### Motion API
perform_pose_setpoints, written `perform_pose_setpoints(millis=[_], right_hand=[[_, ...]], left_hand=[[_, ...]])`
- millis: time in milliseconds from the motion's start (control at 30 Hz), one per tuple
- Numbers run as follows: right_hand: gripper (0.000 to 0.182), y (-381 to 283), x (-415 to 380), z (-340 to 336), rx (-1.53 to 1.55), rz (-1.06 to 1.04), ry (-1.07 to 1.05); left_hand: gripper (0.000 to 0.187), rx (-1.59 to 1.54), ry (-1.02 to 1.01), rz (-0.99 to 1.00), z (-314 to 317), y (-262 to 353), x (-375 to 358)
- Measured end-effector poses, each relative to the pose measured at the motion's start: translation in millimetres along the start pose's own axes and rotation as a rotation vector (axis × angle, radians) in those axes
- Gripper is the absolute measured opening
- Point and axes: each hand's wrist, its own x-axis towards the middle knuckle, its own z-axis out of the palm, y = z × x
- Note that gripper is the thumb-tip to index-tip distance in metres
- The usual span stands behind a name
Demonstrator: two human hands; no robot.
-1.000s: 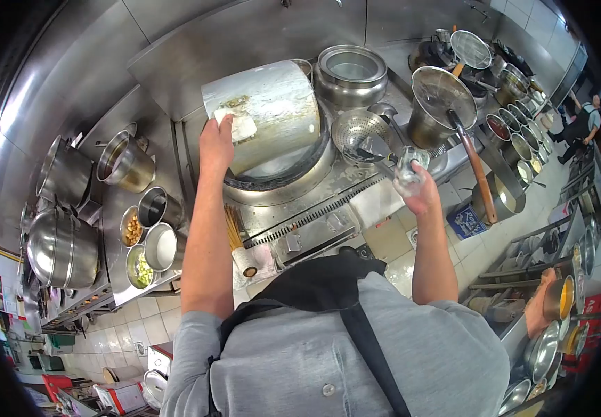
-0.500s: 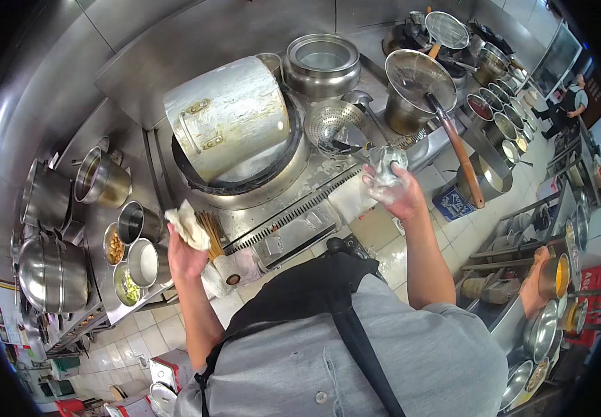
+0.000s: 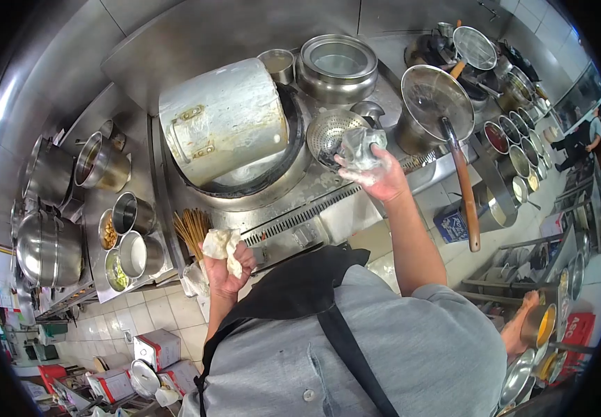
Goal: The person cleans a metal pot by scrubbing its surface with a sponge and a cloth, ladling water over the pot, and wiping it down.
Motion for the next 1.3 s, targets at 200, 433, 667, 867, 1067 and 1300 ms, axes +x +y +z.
perform_pose_setpoints(millis=[200, 433, 667, 867, 1067, 1300], right_hand=[[0.055, -22, 21, -12, -0.147, 0.102, 0.11], [0.05, -43, 33, -34, -0.187, 0.154, 0.076], [0.044, -45, 49, -40, -0.364, 0.183, 0.106], [0.05, -27, 59, -30, -0.444, 0.258, 0.04], [0.044, -8, 68, -3, -0.451, 0.36, -0.036], [0.04, 17, 80, 6, -0.392, 0.519, -0.122]], left_hand=[[0.066, -0.019, 0.121, 0.01, 11, -26, 60], [0.081, 0.028, 0.066, 0.008, 49, -59, 129], [0.069, 0.335, 0.065, 0.086, 66, -57, 137], [0.053, 0.545, 0.282, 0.204, 55, -73, 132], [0.05, 0.825, 0.724, 0.291, 57, -84, 140], [0.045, 1.088, 0.721, 0.433, 59, -86, 136]])
